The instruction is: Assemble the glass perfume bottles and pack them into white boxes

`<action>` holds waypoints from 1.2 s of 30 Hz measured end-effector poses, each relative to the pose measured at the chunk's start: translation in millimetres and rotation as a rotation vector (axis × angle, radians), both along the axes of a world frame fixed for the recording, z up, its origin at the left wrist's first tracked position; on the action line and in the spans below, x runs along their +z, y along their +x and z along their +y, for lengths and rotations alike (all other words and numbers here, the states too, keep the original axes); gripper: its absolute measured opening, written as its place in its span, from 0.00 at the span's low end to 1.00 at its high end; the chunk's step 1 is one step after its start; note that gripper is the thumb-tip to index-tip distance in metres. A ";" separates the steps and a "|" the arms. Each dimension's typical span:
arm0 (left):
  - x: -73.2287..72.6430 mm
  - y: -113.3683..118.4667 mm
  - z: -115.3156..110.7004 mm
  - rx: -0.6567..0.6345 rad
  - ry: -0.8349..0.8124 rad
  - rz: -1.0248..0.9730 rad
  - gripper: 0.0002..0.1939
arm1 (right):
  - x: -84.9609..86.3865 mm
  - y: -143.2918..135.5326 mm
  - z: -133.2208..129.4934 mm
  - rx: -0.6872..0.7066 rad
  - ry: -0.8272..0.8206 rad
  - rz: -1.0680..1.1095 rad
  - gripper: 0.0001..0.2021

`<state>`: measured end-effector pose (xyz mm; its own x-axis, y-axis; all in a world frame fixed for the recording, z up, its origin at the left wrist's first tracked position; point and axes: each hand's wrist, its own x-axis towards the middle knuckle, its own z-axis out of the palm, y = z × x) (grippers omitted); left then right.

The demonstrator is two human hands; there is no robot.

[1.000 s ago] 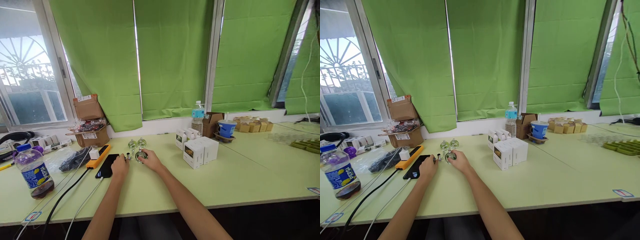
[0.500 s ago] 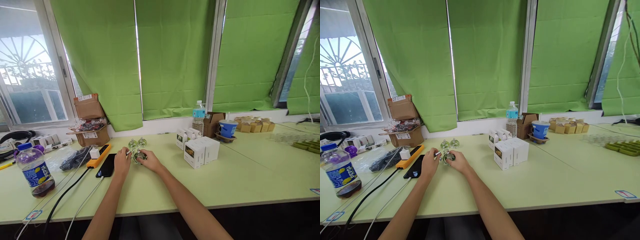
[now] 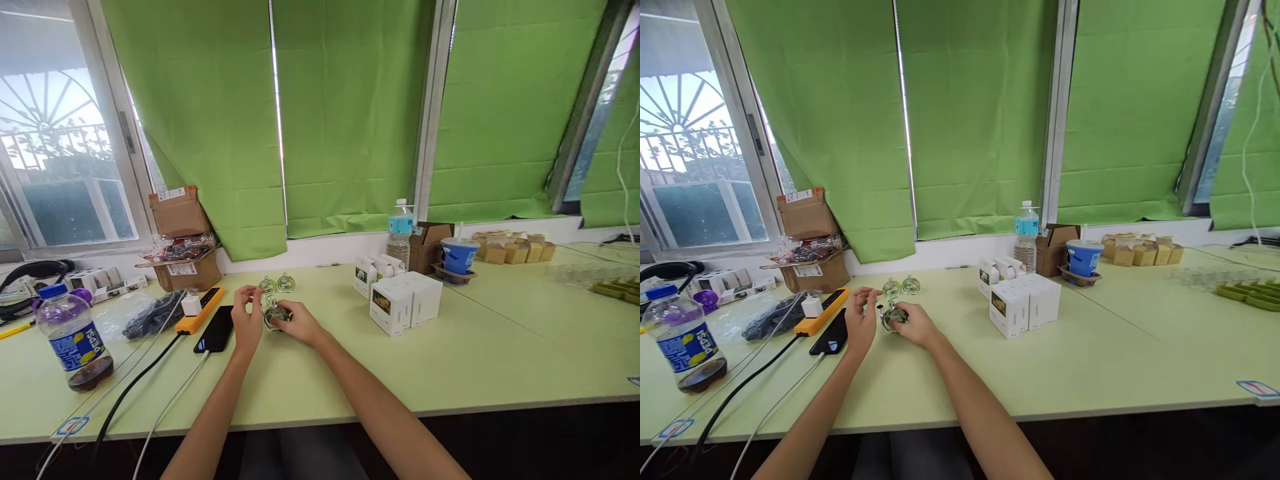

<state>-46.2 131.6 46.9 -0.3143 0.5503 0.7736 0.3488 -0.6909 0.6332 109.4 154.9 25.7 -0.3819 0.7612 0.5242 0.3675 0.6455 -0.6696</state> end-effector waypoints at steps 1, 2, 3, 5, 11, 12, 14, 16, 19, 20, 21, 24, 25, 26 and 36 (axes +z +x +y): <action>-0.2 1.8 -0.4 -0.035 0.008 -0.045 0.12 | -0.5 -1.1 0.0 0.014 -0.006 0.001 0.09; -0.6 3.4 -0.8 -0.066 0.009 -0.075 0.12 | -0.9 -2.2 0.0 0.027 -0.008 0.001 0.09; -1.3 5.0 -1.0 -0.095 0.004 -0.091 0.12 | -1.4 -3.3 0.0 0.036 -0.008 0.000 0.09; -3.0 7.8 -1.3 -0.147 -0.013 -0.095 0.12 | -2.0 -5.3 -0.3 0.049 -0.004 -0.004 0.10; -7.9 12.2 -0.2 -0.228 -0.073 -0.013 0.13 | -0.3 -8.6 -3.1 0.071 0.011 -0.001 0.11; -8.8 11.9 0.4 -0.227 -0.082 0.011 0.13 | 0.5 -8.7 -3.7 0.075 0.014 0.000 0.11; -10.7 10.8 2.0 -0.218 -0.104 0.067 0.13 | 2.1 -8.5 -4.8 0.073 0.025 -0.003 0.11; -12.8 9.6 3.8 -0.204 -0.126 0.119 0.12 | 3.3 -8.0 -5.4 0.073 0.033 -0.005 0.12; -15.1 8.2 6.0 -0.177 -0.136 0.166 0.12 | 4.2 -6.6 -5.4 0.078 0.037 0.001 0.14; -15.5 7.8 6.4 -0.170 -0.134 0.174 0.11 | 4.2 -6.0 -5.2 0.079 0.040 0.005 0.15; -15.6 7.5 6.5 -0.166 -0.132 0.180 0.11 | 4.1 -5.4 -4.9 0.079 0.045 0.009 0.15; -15.6 5.8 6.3 -0.165 -0.127 0.198 0.10 | 3.4 -4.0 -3.6 0.081 0.054 0.020 0.16; -15.7 5.1 6.2 -0.165 -0.126 0.207 0.10 | 3.0 -3.8 -3.2 0.079 0.050 0.023 0.16; -15.9 4.3 6.1 -0.162 -0.123 0.222 0.10 | 2.7 -3.6 -2.8 0.077 0.043 0.025 0.16; -20.7 5.3 6.1 -0.170 -0.140 0.315 0.08 | 0.6 -0.4 -1.2 0.083 0.034 0.029 0.16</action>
<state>-40.9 137.7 26.2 0.0311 0.6815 0.7311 0.4293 -0.6697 0.6060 109.0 153.7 26.2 -0.4275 0.7090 0.5609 0.2928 0.6956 -0.6561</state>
